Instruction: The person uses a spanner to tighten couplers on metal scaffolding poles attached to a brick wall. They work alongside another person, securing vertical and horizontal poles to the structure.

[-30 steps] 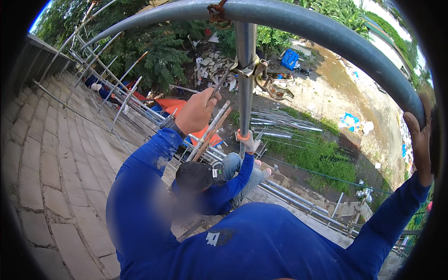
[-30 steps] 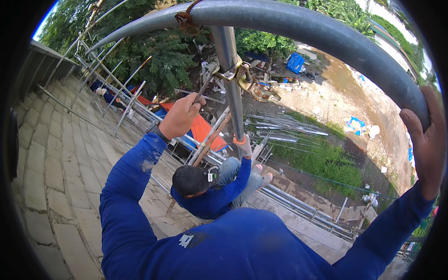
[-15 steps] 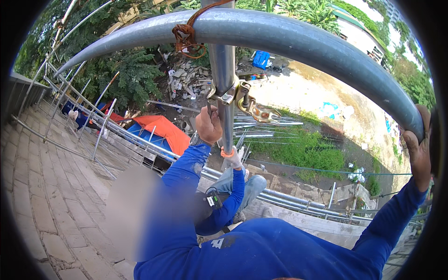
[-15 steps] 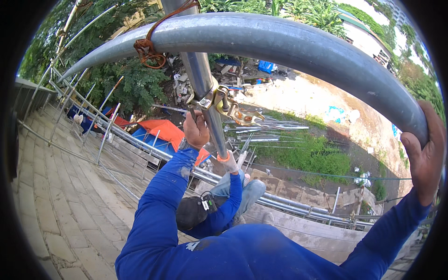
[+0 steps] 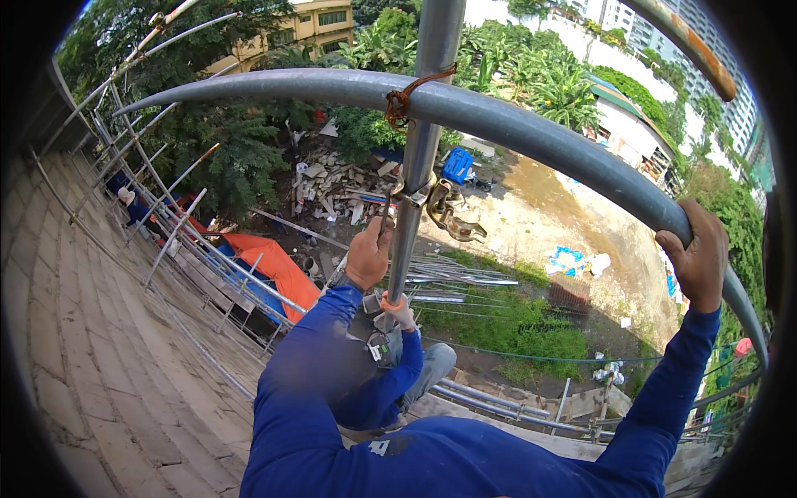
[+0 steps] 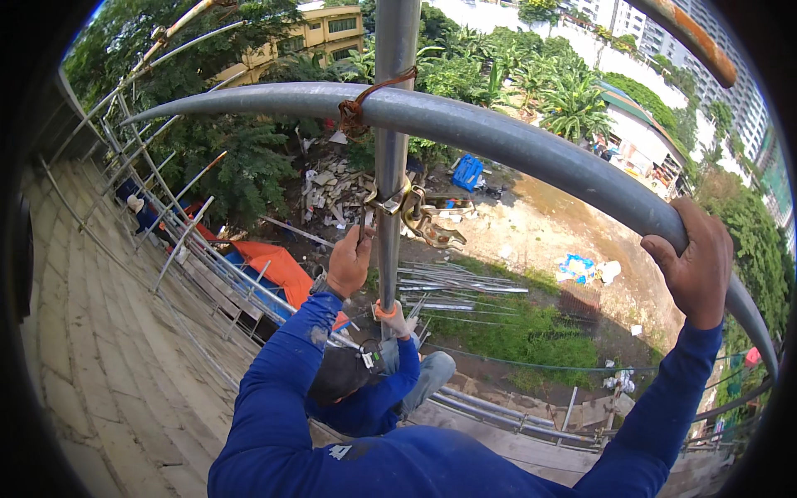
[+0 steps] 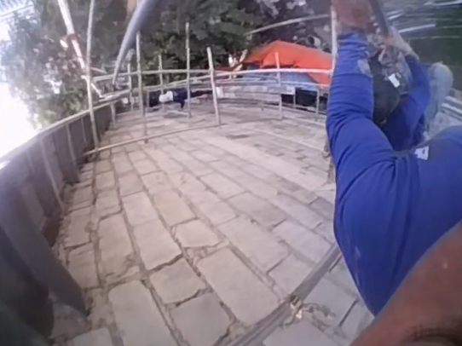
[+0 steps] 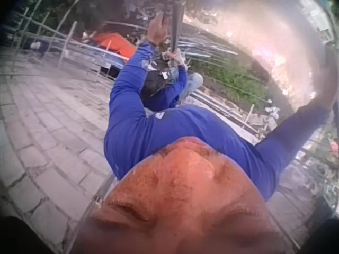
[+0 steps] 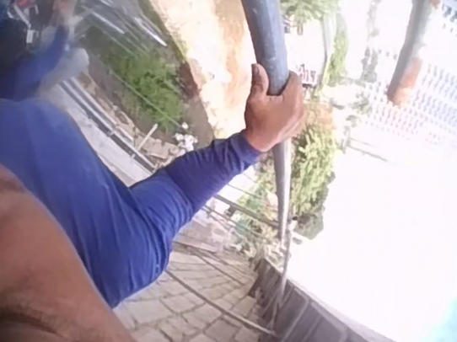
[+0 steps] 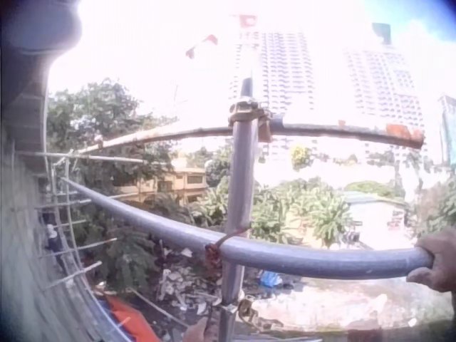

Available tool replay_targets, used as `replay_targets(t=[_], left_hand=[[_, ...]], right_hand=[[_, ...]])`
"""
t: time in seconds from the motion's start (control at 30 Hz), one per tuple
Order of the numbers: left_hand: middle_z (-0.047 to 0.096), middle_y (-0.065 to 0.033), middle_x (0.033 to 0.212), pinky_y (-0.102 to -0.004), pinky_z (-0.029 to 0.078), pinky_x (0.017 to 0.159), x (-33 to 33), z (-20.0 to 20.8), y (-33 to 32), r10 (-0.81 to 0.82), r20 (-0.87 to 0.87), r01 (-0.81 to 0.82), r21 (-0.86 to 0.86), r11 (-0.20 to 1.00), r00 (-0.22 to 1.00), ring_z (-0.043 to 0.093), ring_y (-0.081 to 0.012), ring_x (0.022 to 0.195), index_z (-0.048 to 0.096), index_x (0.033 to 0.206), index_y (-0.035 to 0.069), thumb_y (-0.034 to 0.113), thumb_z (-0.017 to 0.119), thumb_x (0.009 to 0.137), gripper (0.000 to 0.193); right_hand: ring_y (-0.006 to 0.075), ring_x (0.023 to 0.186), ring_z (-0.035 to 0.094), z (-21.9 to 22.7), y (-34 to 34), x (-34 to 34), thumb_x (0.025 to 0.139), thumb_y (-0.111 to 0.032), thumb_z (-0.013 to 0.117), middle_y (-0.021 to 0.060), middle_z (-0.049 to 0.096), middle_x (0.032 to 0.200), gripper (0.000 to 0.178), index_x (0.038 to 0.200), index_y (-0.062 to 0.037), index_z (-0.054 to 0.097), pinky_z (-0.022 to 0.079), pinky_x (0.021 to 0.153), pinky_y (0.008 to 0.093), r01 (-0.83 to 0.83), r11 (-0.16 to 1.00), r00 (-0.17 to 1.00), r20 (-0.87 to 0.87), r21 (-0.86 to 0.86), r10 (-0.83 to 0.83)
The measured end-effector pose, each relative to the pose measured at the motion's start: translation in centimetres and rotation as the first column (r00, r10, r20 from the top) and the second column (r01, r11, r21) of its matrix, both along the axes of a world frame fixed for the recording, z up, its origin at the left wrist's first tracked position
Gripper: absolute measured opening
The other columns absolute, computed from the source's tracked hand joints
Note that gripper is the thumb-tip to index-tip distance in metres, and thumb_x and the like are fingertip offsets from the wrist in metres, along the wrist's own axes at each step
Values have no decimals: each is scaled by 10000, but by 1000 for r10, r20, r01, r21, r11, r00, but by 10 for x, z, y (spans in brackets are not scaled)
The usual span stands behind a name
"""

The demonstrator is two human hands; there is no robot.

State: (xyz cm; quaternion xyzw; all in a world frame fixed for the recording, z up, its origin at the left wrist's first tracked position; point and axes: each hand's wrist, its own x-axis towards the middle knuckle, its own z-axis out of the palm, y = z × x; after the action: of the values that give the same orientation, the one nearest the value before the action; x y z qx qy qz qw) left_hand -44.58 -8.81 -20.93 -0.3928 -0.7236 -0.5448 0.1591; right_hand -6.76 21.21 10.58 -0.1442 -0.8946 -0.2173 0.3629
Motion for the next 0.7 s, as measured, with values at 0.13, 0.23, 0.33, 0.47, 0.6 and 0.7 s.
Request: replay_targets(t=[0.13,0.23,0.33,0.47,0.6,0.7], left_hand=[[555,-106,679,-402,458,611,-18,-20,2,154,-18,-152,95,984,988,575,-282,603,599,1103,39,236,527,1075,212],[601,-136,747,-416,475,642,-11,-27,1,163,85,-168,54,984,983,618,-304,676,596,1110,31,232,524,1079,216],[659,-184,797,-479,482,643,15,-3,-10,158,94,-158,-6,987,983,653,-411,746,606,1127,49,212,527,1068,191],[702,-196,855,-520,505,673,29,40,-43,195,-43,-199,-293,935,980,659,-472,785,617,1167,54,166,542,1039,186],[700,-237,949,-536,502,782,40,94,-77,147,-121,-189,-532,825,982,655,-478,914,636,1134,12,133,547,1020,188],[691,-259,990,-518,499,835,38,142,-78,91,-43,-95,-697,711,995,649,-467,976,652,1110,-9,142,552,1018,203]], right_hand=[[407,790,610,0,-3,-4,836,-805,595,199,627,802,800,1015,-28,666,455,744,480,-22,1000,1000,-7,-12,22],[410,792,624,-1,-4,-1,828,-767,642,199,636,807,769,1023,-23,669,462,739,478,-29,1000,999,-21,-6,29],[413,779,629,1,-4,0,820,-747,668,206,636,808,758,1033,-20,669,466,726,476,-35,999,999,-13,-20,35],[407,758,638,-1,-2,0,821,-728,685,204,637,789,746,1043,-16,672,472,710,467,-29,1000,1000,-11,-1,29],[391,734,634,-6,1,-9,829,-704,695,193,625,772,701,1003,-25,678,472,700,462,-101,995,994,-29,-21,101],[381,727,631,3,-7,-1,834,-665,721,188,610,756,653,967,-27,666,470,680,452,-11,997,999,36,-79,14]])
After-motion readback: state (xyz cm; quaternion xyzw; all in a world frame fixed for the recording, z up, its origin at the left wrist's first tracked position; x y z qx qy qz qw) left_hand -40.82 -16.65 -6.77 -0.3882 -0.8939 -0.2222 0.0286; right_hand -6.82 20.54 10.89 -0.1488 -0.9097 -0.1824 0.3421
